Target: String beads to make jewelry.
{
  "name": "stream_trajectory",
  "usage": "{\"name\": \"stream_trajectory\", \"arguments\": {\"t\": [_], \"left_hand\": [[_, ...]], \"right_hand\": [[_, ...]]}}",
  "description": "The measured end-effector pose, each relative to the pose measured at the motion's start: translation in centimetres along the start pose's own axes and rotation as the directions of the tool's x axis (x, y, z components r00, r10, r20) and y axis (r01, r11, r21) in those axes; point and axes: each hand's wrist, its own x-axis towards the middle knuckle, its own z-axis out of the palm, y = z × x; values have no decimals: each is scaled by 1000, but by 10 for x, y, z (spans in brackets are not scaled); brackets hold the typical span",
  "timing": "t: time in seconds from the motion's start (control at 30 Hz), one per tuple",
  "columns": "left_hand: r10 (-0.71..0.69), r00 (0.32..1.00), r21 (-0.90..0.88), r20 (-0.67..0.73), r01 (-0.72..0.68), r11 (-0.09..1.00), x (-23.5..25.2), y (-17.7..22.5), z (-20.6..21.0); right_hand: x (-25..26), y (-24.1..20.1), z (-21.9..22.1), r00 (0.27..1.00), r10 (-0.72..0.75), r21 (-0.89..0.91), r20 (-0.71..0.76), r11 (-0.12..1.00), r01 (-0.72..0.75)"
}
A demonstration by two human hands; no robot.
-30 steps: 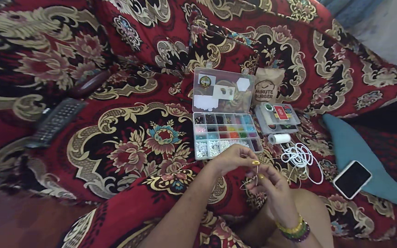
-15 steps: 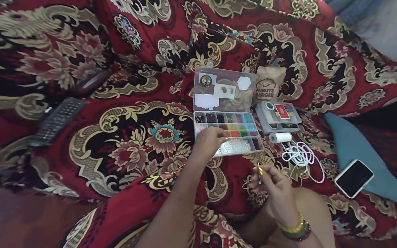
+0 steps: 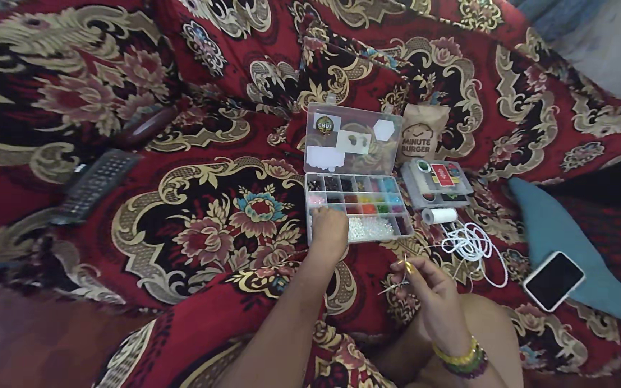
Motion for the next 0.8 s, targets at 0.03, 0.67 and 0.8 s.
{"name": "stream_trajectory", "arguments": {"t": [0.03, 0.67, 0.8], "left_hand": [[-1, 1000, 8, -4, 1, 1000, 0, 1, 1], [552, 834, -1000, 17, 12, 14, -8, 7, 18], [593, 803, -998, 61, 36, 55, -8, 10, 20]], "right_hand": [[0, 0, 1, 1000, 0, 13, 2, 1000, 0], [1, -7, -3, 1000, 27, 3, 9, 1000, -27], [1, -8, -2, 1000, 21, 27, 18, 999, -21]]}}
